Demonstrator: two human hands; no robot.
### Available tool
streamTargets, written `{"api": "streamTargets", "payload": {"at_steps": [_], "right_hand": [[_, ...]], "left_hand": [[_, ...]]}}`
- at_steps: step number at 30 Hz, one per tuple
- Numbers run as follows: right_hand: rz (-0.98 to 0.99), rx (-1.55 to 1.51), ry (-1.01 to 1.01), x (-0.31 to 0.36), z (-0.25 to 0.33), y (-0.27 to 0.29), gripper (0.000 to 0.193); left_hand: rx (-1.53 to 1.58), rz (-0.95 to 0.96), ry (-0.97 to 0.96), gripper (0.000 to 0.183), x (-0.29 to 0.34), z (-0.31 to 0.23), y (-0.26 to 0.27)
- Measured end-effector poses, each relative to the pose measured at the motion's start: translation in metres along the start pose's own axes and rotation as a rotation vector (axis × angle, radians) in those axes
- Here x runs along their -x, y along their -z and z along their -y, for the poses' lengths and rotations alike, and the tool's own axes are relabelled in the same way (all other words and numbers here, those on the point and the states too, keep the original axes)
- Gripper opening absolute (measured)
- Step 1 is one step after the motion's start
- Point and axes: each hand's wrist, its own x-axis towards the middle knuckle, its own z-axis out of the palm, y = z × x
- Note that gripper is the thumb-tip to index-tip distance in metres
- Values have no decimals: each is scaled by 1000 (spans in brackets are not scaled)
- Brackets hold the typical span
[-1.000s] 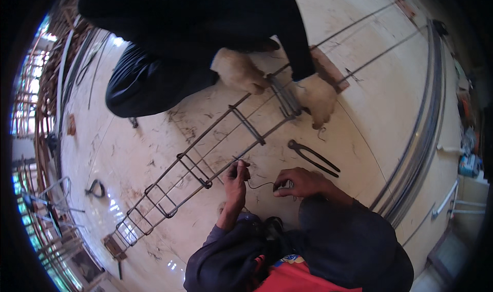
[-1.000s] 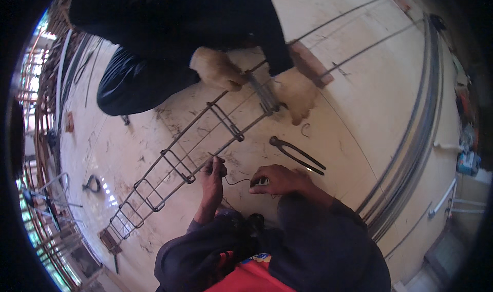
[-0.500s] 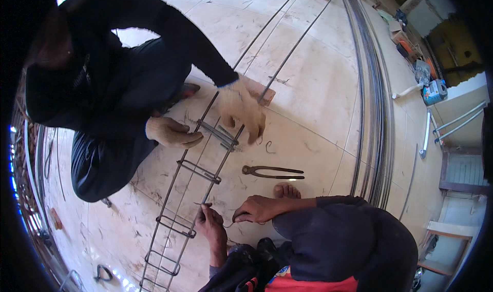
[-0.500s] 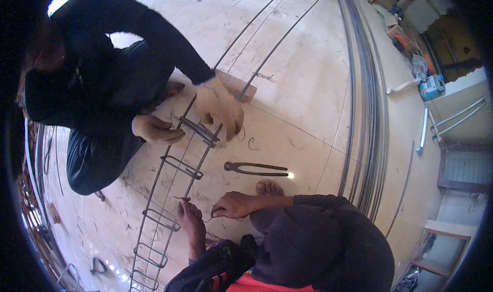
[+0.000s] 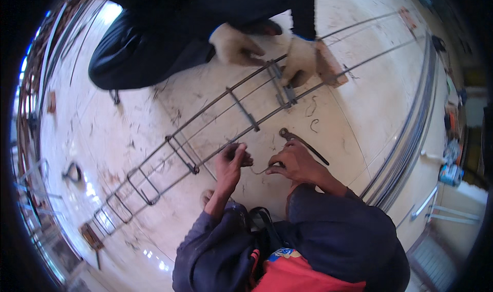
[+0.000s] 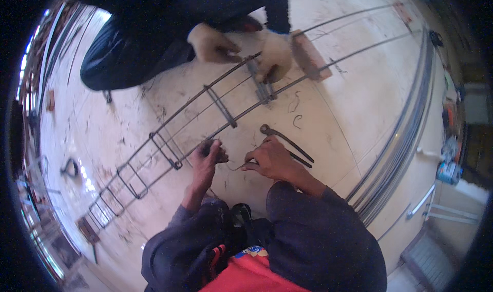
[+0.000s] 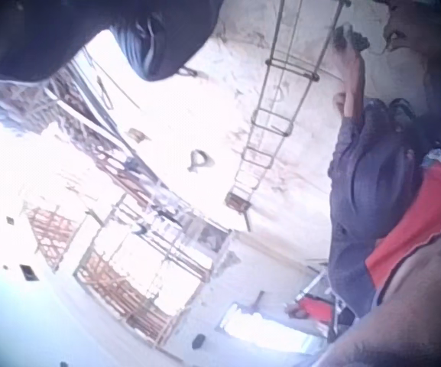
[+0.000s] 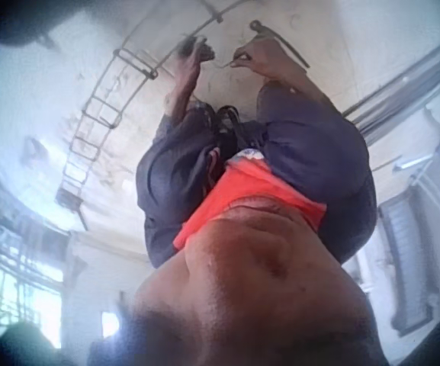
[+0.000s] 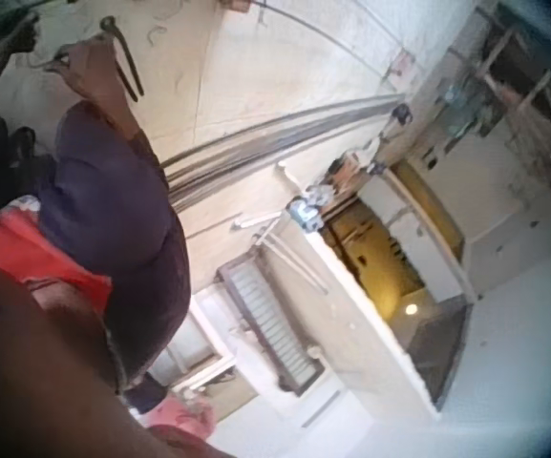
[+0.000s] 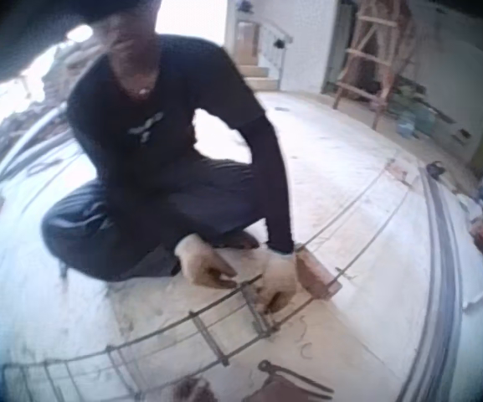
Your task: The person sits on the floor and assembles a metal frame by tying metal rods together with wire. They use pliers to twist and secure the wire at multiple points along the frame.
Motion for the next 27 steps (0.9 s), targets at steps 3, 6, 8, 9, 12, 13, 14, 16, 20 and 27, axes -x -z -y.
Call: {"api": "streamTargets", "payload": {"at_steps": [3,6,8,9,12,13,14,16,20,27], "right_hand": [[-87,200,32,7,5,-6,35],[-185,24,17,9,16,-24,31],[-133,-240,-131,11,29,-27,27],[-177,-293,-105,10,29,-29,26],[-274,-289,-15,9,26,-30,27],[-279,-178,26,10,23,-28,28],[-289,-66,66,10,20,-26,29],[-299,-41,104,10,23,-23,26],[-351,-42,128,10,19,-27,22],[-412,-29,78,13,10,-32,22]], "left_hand": [[45,70,62,34,1,4,-10],[91,64,83,35,-2,6,-18],[119,56,89,36,-5,7,-18],[130,51,93,36,-6,8,-17],[150,48,95,35,-7,8,-17],[134,55,97,35,-9,7,-17],[117,66,97,34,-11,6,-19],[99,70,107,34,-9,2,-18],[99,69,94,32,-7,1,-19],[147,99,69,30,-14,13,-27]]}}
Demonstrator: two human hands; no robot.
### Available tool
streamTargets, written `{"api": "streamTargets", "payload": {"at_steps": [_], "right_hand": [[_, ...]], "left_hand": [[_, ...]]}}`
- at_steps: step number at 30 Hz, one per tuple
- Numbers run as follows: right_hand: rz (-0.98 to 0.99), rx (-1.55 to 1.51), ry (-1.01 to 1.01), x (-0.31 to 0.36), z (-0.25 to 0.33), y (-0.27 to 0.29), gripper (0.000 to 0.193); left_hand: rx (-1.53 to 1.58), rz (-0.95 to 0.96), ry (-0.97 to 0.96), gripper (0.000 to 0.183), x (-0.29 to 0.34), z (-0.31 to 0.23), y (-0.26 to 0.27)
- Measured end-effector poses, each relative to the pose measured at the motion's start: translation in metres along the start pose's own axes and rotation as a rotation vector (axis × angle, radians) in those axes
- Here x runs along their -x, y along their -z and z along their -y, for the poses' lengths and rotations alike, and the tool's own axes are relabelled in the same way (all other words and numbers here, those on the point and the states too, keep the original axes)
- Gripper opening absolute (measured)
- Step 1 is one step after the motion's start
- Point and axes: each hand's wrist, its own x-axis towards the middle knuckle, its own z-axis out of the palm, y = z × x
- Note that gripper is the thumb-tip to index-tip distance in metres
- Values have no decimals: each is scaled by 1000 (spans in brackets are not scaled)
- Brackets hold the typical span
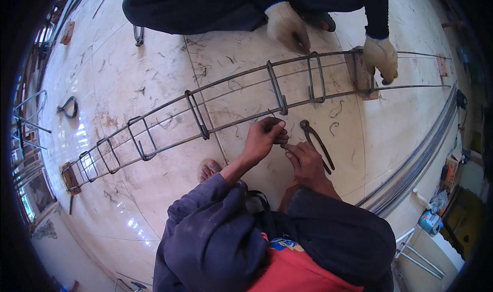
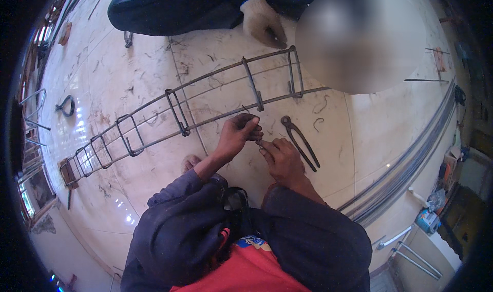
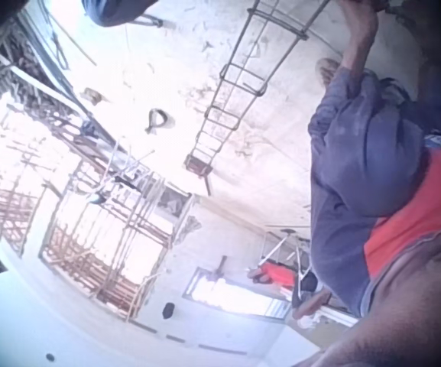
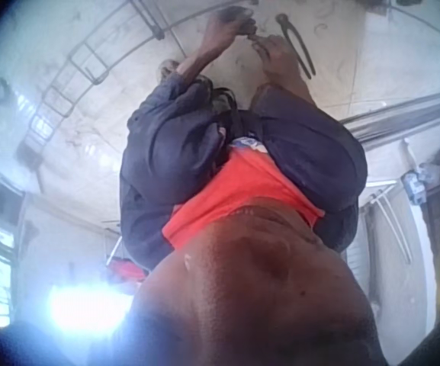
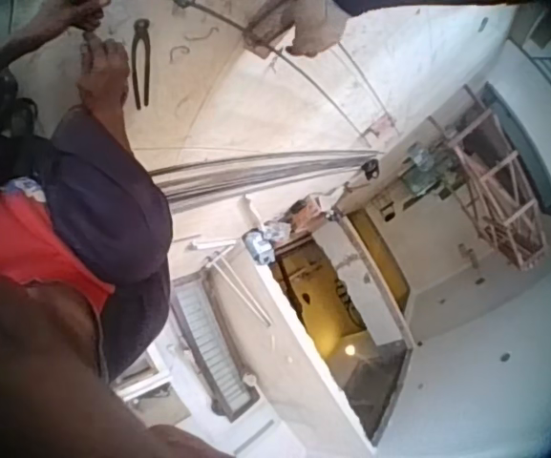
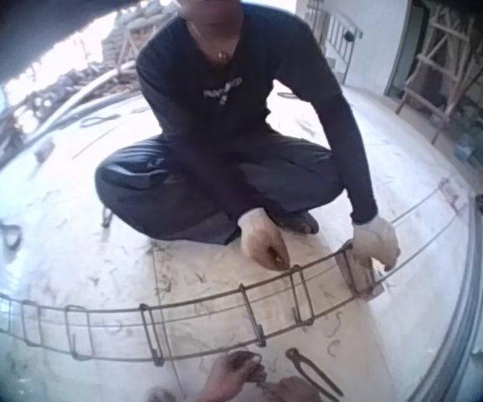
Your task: The person sits on the floor and assembles a metal frame by tying metal rods together with wire. They use pliers to twist and secure the wire at multiple points along the frame.
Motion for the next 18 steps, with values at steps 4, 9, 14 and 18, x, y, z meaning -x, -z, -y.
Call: {"api": "streamTargets", "payload": {"at_steps": [4,9,14,18], "right_hand": [[16,-4,15,4,-6,3,24],[112,78,0,14,-16,11,28],[152,145,20,26,-26,11,30],[186,34,-97,15,-20,11,27]], "left_hand": [[-153,3,-75,34,-1,6,-4],[-673,75,-81,34,4,1,3],[-931,-111,-442,30,17,-15,16],[-1153,-303,-815,31,-2,-31,19]]}}
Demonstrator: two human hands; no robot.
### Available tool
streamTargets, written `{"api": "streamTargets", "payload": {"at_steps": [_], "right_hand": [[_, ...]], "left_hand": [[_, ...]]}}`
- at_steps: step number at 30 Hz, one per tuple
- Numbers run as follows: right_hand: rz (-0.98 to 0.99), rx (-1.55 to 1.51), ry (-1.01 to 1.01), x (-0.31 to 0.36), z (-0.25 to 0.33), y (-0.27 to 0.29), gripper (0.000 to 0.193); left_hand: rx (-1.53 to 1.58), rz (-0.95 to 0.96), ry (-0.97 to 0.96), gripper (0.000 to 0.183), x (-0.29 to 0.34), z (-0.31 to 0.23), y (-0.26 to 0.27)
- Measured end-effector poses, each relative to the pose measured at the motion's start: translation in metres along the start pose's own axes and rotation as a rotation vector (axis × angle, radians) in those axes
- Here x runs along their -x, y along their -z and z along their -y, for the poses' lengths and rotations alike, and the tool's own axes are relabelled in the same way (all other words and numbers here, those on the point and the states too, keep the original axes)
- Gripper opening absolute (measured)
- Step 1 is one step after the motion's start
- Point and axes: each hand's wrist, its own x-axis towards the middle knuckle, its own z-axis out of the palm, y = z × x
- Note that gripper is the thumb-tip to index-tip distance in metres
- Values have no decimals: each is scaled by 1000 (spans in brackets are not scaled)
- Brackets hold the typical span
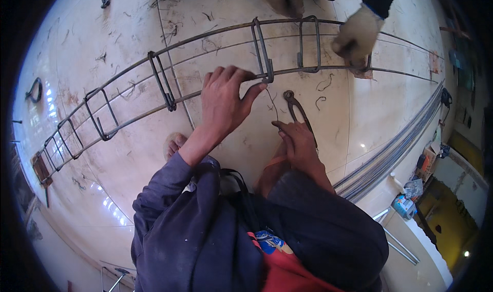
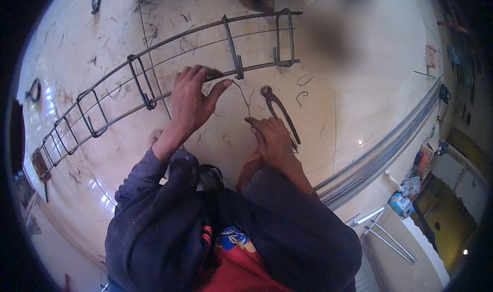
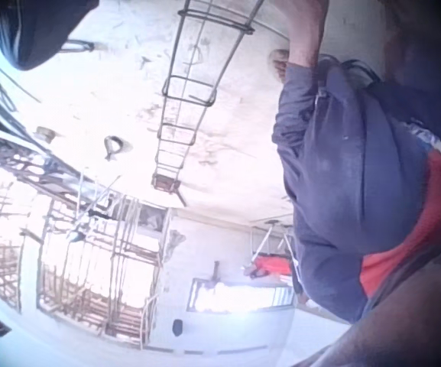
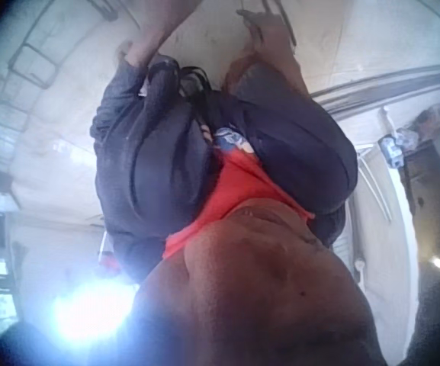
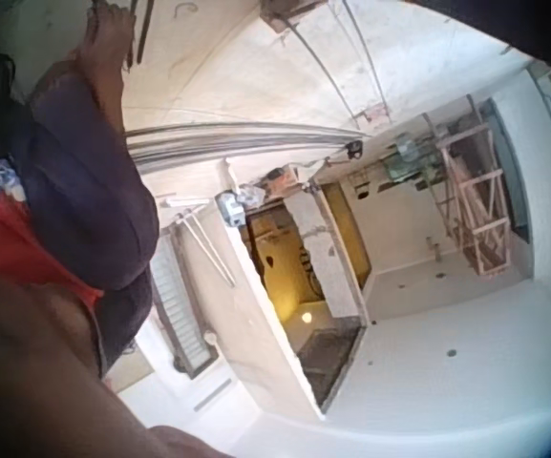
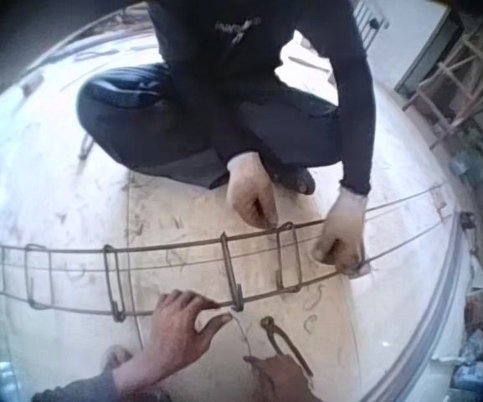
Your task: The person sits on the floor and assembles a metal frame by tying metal rods together with wire. They use pliers to twist and secure the wire at multiple points along the frame.
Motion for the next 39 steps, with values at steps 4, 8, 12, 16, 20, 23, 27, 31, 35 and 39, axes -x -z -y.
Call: {"api": "streamTargets", "payload": {"at_steps": [4,8,12,16,20,23,27,31,35,39], "right_hand": [[-51,-154,12,-21,3,-9,24],[-139,-228,2,-39,1,-17,25],[-167,-133,44,-46,-4,-22,25],[-157,-97,49,-54,0,-22,25],[-192,-109,57,-54,-1,-25,24],[-236,-64,69,-56,-6,-29,24],[-211,-20,75,-60,-9,-31,26],[-222,9,77,-61,-7,-35,27],[-300,72,141,-61,-24,-45,27],[-217,166,90,-61,-23,-46,25]], "left_hand": [[-124,57,132,43,2,3,-8],[-80,280,226,54,-1,7,-12],[12,603,394,63,-31,2,-4],[103,638,414,68,-42,10,-12],[135,663,416,70,-42,14,-18],[150,729,415,70,-45,17,-22],[167,722,383,70,-45,19,-26],[205,666,380,66,-47,19,-17],[173,571,329,59,-43,19,-24],[169,515,299,53,-35,27,-38]]}}
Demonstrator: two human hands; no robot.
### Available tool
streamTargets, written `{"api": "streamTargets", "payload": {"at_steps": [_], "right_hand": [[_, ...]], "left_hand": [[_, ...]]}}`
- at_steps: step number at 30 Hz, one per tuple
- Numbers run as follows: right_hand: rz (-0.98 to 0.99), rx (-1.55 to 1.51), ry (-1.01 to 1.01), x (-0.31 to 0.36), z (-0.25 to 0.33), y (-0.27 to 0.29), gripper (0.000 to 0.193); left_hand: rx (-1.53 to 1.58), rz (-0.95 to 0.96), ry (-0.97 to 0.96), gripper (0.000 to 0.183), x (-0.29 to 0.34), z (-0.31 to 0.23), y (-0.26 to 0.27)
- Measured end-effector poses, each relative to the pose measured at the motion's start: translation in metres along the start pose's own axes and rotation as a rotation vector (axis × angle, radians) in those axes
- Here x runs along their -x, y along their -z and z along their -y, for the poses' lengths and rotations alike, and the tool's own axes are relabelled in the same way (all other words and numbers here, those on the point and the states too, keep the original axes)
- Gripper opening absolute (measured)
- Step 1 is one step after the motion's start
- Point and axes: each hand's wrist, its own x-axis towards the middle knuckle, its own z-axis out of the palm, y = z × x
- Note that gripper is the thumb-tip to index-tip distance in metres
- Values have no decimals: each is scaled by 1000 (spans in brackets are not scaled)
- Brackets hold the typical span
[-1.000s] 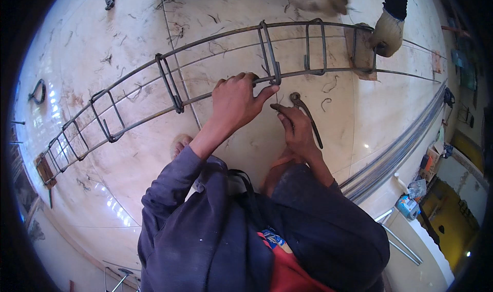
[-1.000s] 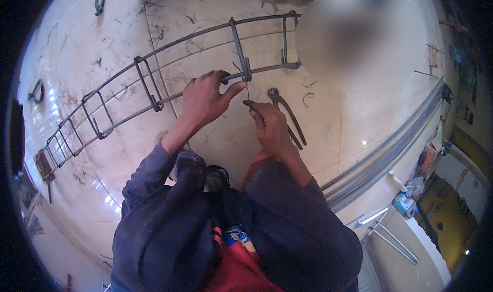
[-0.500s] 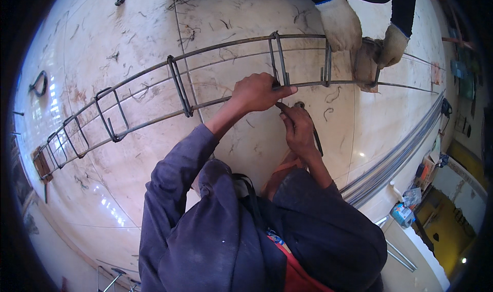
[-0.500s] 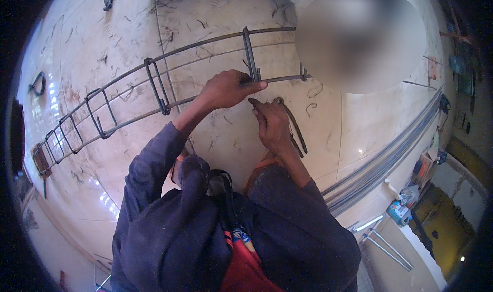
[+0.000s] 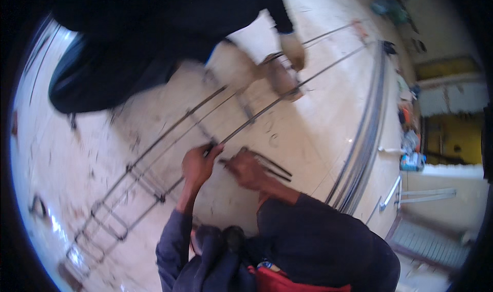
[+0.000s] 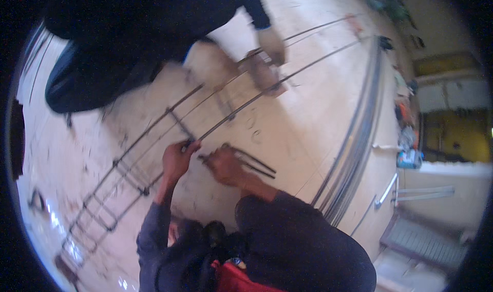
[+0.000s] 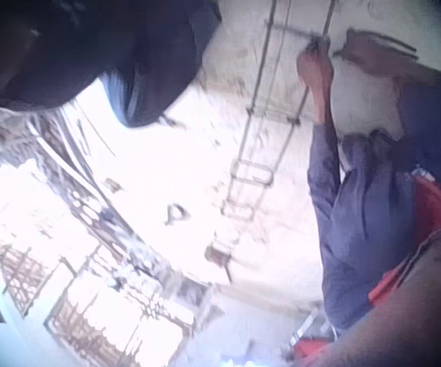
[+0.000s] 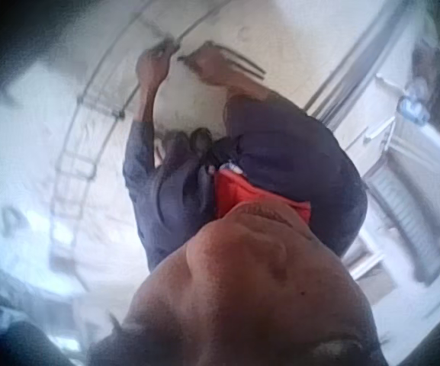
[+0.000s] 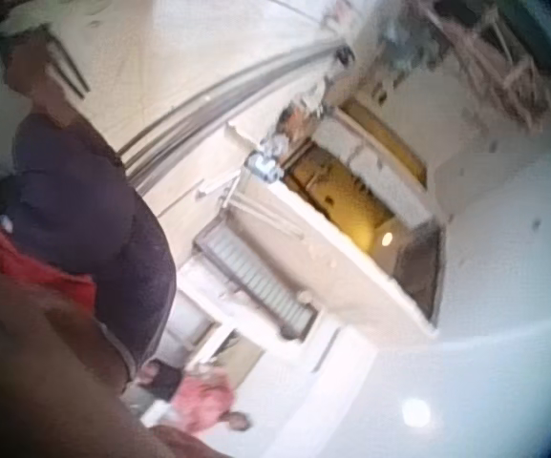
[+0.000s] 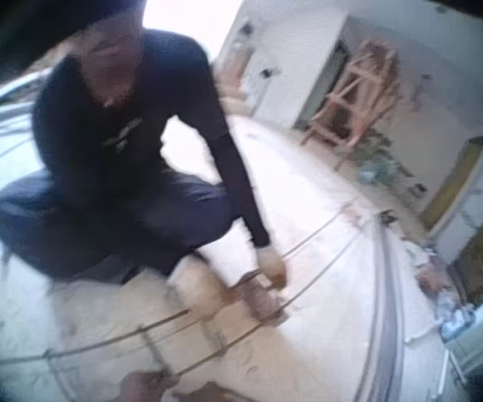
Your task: The person sits on the floor and assembles a metal frame by tying metal rods together with wire. They use pliers to twist and secure the wire at multiple points along the frame.
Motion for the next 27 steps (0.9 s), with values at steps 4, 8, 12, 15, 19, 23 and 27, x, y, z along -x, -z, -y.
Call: {"api": "streamTargets", "payload": {"at_steps": [4,8,12,15,19,23,27], "right_hand": [[-76,-13,-16,-6,9,13,23],[-118,63,7,-2,9,14,23],[-32,47,-7,-14,16,24,22],[63,75,16,-28,21,45,23],[146,156,67,-29,9,45,23],[28,159,144,-26,1,47,22],[79,194,187,-69,-5,65,14]], "left_hand": [[-11,-66,-8,44,4,-16,6],[-38,-75,-16,39,4,-18,2],[-22,-145,-117,36,10,-17,6],[-98,-203,-128,37,12,-15,2],[-135,-131,-151,39,11,-19,3],[-126,-178,-180,43,15,-23,-6],[-15,-206,-130,40,3,1,-3]]}}
